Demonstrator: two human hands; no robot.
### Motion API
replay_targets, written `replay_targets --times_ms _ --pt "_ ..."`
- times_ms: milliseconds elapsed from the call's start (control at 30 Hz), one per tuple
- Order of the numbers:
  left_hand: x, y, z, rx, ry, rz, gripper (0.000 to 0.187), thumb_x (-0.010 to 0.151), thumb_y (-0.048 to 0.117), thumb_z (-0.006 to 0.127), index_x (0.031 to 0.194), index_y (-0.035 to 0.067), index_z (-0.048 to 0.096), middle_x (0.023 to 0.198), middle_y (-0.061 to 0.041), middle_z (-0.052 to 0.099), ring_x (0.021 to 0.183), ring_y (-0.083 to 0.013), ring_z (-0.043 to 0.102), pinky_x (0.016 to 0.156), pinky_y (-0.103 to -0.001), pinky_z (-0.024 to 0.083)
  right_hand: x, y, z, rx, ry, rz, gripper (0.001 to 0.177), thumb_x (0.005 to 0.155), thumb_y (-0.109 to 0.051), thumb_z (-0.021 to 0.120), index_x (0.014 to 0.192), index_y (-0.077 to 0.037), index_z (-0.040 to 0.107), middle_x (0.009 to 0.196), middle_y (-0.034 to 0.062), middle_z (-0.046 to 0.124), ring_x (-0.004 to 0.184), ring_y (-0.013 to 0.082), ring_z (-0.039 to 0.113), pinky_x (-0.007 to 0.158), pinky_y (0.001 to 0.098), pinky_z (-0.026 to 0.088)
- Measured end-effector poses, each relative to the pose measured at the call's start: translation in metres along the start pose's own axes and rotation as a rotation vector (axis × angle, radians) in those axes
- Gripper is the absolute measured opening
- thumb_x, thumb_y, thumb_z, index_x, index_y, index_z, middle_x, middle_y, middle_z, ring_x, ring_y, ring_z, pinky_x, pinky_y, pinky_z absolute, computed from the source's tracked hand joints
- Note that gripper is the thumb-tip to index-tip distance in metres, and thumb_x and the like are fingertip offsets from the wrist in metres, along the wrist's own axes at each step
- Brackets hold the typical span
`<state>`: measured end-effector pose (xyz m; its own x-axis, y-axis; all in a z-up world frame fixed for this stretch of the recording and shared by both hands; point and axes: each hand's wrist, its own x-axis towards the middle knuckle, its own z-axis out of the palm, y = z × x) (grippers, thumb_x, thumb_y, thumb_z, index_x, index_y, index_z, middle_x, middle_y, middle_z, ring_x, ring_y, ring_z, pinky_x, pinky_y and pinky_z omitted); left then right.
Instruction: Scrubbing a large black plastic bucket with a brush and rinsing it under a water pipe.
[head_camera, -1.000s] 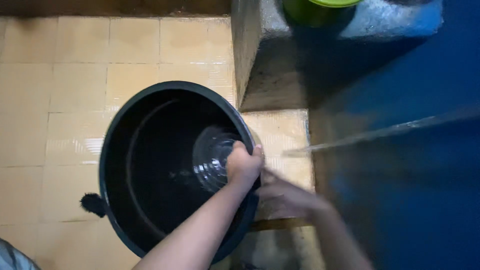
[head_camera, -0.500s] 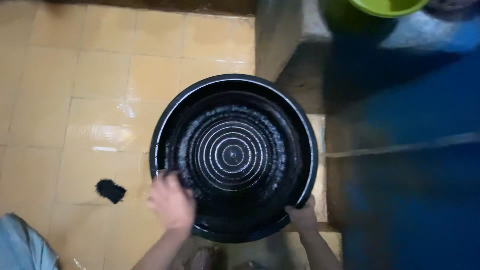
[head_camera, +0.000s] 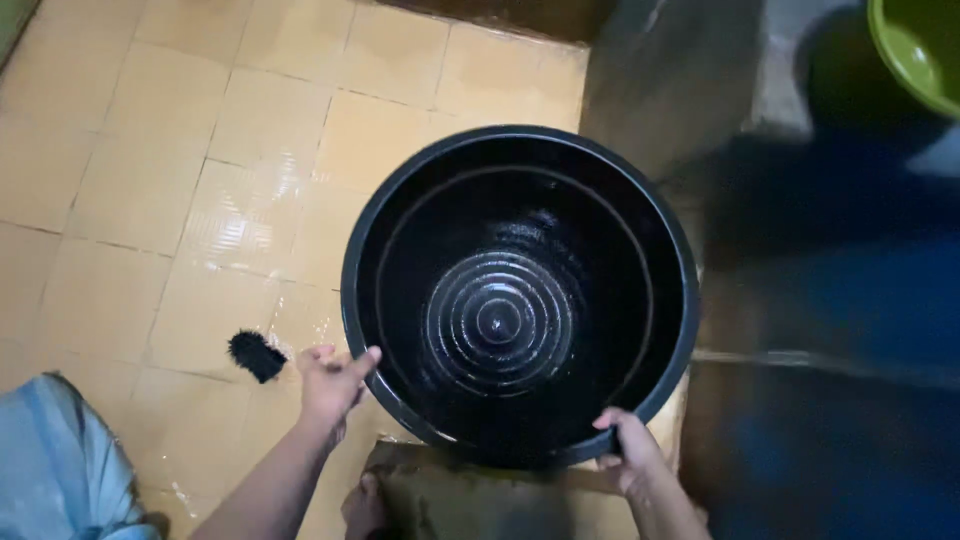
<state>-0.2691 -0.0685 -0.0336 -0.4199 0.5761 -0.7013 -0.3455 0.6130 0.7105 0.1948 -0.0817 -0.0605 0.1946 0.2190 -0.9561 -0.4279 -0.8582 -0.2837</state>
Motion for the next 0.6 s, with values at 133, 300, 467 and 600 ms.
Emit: replay_targets --times_ms 133,300,467,600 --pt "0.006 0.043 0.019 0.28 -0.063 -0.163 0.061 0.084 0.01 0.079 0.13 0.011 0.039 0.092 -0.013 0.064 0.066 -0.0248 0.059 0.05 -0.037 0.044 -0.057 -0.033 0.07 -0.008 0.039 -0.097 0.016 0.071 -0.005 0.061 0.083 -0.013 0.055 0.066 -0.0004 0.054 0.046 0.0104 0.045 0.036 0.022 0.02" --pt "0.052 0.068 0.002 -0.063 -0.077 0.115 0.054 0.085 0.0 0.064 0.132 0.006 0.04 0.107 -0.018 0.068 0.076 -0.0273 0.07 0.054 -0.04 0.06 -0.07 -0.062 0.137 -0.069 -0.035 -0.202 0.011 0.07 -0.013 0.063 0.073 -0.017 0.053 0.061 -0.0008 0.05 0.042 0.0167 0.043 0.034 0.0273 0.028" --pt "0.071 0.138 -0.008 0.114 0.032 0.096 0.065 0.086 0.014 0.074 0.143 0.01 0.042 0.124 -0.012 0.059 0.099 -0.0294 0.066 0.066 -0.044 0.059 -0.038 -0.1 0.215 -0.169 -0.052 -0.173 0.017 0.077 -0.023 0.069 0.079 -0.015 0.053 0.067 0.0009 0.05 0.05 0.0147 0.043 0.043 0.0253 0.038" --pt "0.102 0.122 -0.016 0.521 0.138 0.37 0.056 0.086 0.025 0.082 0.134 0.003 0.063 0.12 -0.019 0.072 0.109 -0.0285 0.069 0.094 -0.038 0.053 -0.071 -0.088 0.263 -0.103 0.115 -0.224 0.013 0.083 -0.017 0.065 0.095 -0.015 0.061 0.091 0.0019 0.058 0.078 0.019 0.058 0.07 0.0339 0.055"
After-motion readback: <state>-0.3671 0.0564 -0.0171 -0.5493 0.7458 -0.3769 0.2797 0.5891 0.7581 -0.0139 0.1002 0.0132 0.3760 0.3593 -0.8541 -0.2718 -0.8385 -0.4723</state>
